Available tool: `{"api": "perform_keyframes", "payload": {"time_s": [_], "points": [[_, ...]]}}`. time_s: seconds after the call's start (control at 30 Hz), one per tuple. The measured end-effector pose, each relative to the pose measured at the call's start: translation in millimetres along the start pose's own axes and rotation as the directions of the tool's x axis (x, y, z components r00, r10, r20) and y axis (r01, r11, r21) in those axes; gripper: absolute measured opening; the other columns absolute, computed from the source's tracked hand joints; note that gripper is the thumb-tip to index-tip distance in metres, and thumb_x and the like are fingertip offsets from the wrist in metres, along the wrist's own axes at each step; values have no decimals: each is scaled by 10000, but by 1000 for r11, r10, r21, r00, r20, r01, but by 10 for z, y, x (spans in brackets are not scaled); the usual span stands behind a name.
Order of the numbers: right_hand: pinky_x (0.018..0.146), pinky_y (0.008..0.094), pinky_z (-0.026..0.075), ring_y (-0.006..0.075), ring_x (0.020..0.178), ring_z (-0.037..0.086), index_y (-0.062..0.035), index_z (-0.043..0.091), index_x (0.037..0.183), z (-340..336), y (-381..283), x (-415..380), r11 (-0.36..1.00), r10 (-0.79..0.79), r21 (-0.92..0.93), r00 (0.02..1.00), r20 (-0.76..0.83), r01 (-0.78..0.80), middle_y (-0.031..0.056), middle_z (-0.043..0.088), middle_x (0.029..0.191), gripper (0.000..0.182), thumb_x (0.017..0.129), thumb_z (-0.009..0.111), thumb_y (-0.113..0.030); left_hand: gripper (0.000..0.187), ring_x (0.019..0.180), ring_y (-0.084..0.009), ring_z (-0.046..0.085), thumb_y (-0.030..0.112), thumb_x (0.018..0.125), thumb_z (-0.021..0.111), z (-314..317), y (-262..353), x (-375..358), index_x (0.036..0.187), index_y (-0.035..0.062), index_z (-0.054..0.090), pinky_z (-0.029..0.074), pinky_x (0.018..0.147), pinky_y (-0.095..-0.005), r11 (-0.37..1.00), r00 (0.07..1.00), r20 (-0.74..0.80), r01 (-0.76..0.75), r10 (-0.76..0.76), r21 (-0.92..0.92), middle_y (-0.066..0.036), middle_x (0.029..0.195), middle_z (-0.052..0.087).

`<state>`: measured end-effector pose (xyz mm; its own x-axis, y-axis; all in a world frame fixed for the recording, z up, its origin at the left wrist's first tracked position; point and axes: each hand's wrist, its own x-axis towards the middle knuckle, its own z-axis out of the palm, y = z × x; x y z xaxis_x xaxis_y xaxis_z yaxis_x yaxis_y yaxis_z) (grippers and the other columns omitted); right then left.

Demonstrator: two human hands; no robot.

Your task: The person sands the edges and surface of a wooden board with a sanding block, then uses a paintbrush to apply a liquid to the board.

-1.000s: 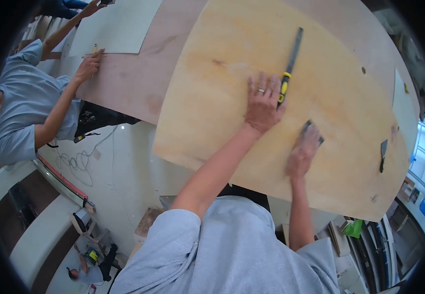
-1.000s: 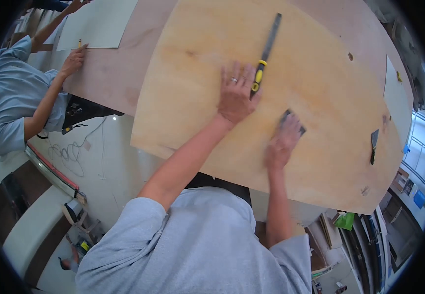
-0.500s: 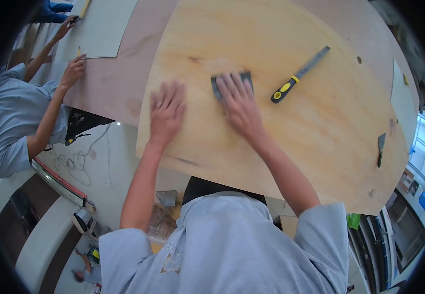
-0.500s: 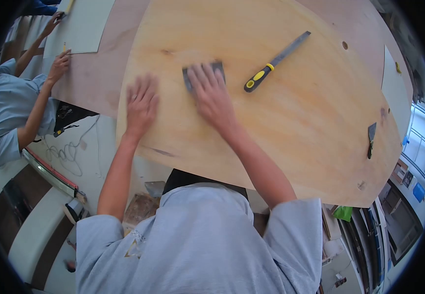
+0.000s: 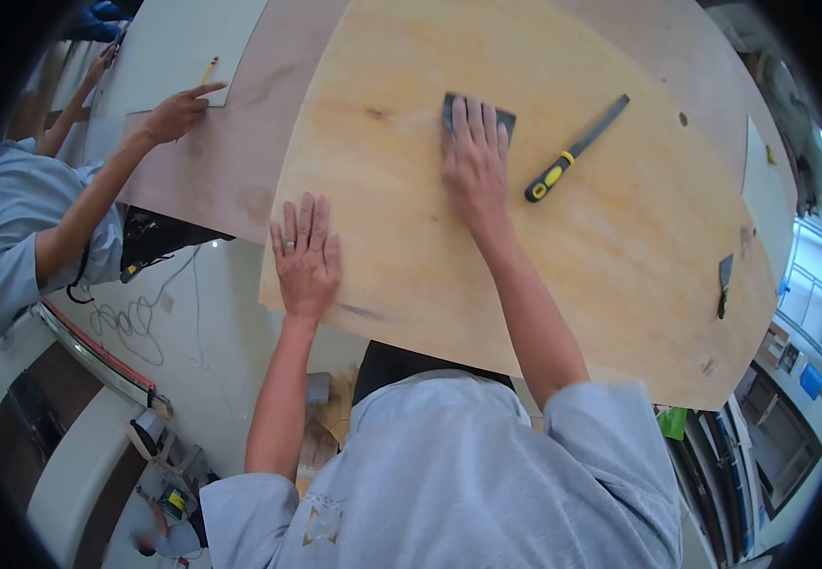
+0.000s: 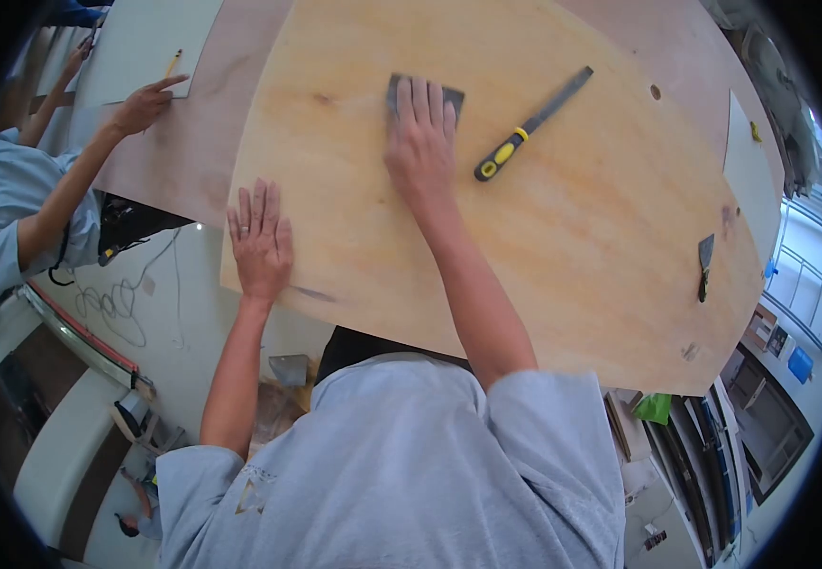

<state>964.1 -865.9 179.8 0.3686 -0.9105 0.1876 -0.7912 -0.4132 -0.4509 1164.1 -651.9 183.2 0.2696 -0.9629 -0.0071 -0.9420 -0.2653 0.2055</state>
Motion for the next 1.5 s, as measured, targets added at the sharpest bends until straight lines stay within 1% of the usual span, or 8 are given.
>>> {"api": "perform_keyframes", "payload": {"time_s": [0.2, 0.43, 0.57, 0.83, 1.07, 1.27, 1.4, 1.5], "points": [[1234, 547, 288, 396, 1513, 372, -11, 493, 1520, -118, -184, -1164, 993, -106, -24, 982, 155, 111, 190, 438, 1618, 520, 1020, 511, -151, 598, 1586, -317, 261, 302, 1065, 491, 26, -37, 42, 1642, 196, 375, 156, 1299, -525, 1000, 999, -34, -11, 12, 13, -24, 1707, 339], [1230, 574, 288, 411, 1525, 355, -23, 458, 1560, 19, -109, -117, 981, 133, -144, 991, -2, -132, 208, 415, 1632, 558, 1024, 509, -169, 596, 1578, -310, 286, 312, 1058, 503, -18, -9, -58, 1631, 189, 395, 177, 1295, -527, 1000, 999, -52, 1, -2, -15, -34, 1693, 365], [1190, 587, 327, 426, 1463, 424, 19, 495, 1499, 26, -375, -1182, 984, -105, -132, 989, 103, 118, 230, 442, 1597, 502, 1021, 464, -133, 593, 1572, -313, 300, 308, 1048, 520, 36, -59, -12, 1617, 171, 418, 190, 1293, -523, 999, 996, -89, -9, 5, -38, -38, 1681, 386], [1229, 567, 278, 403, 1502, 373, 6, 459, 1535, 56, -155, -296, 978, 108, -170, 992, -67, -118, 223, 428, 1610, 533, 1018, 439, -120, 592, 1555, -340, 325, 288, 1041, 536, -63, -123, -89, 1595, 98, 443, 208, 1284, -513, 995, 989, -149, -21, 6, -100, -84, 1660, 414], [1272, 571, 215, 387, 1560, 306, -54, 447, 1567, 141, -781, -938, 840, -543, 210, 765, 347, 501, 182, 409, 1641, 586, 982, 472, -84, 614, 1576, -370, 259, 294, 1063, 508, -158, -275, -718, 1625, 86, 376, 165, 1291, -521, 988, 988, -75, 132, -138, -76, -116, 1690, 351], [1252, 553, 272, 387, 1497, 397, -23, 471, 1535, 754, -785, 277, 952, -305, 14, 952, 39, 304, 203, 474, 1581, 585, 952, 483, -71, 616, 1576, -380, 257, 261, 1068, 505, -207, -195, -1211, 1612, 9, 359, 163, 1288, -529, 963, 973, 3, 231, -233, -136, -178, 1687, 334], [1269, 514, 248, 349, 1560, 311, -42, 445, 1566, 617, -1493, -949, 773, -633, 209, 708, 313, 599, 159, 398, 1654, 567, 1011, 512, -137, 600, 1543, -383, 332, 197, 1027, 566, -182, -159, -1311, 1572, -6, 419, 206, 1278, -550, 940, 962, -29, 259, -272, -223, -195, 1631, 419], [1269, 509, 252, 335, 1563, 311, -65, 444, 1573, 508, -1347, -593, 765, -642, 374, 668, 376, 525, 140, 389, 1662, 579, 1007, 529, -156, 538, 1510, -397, 386, 148, 1023, 562, -308, -151, -1362, 1527, -23, 479, 246, 1262, -560, 935, 962, -5, 263, -272, -237, -210, 1583, 479]]}}
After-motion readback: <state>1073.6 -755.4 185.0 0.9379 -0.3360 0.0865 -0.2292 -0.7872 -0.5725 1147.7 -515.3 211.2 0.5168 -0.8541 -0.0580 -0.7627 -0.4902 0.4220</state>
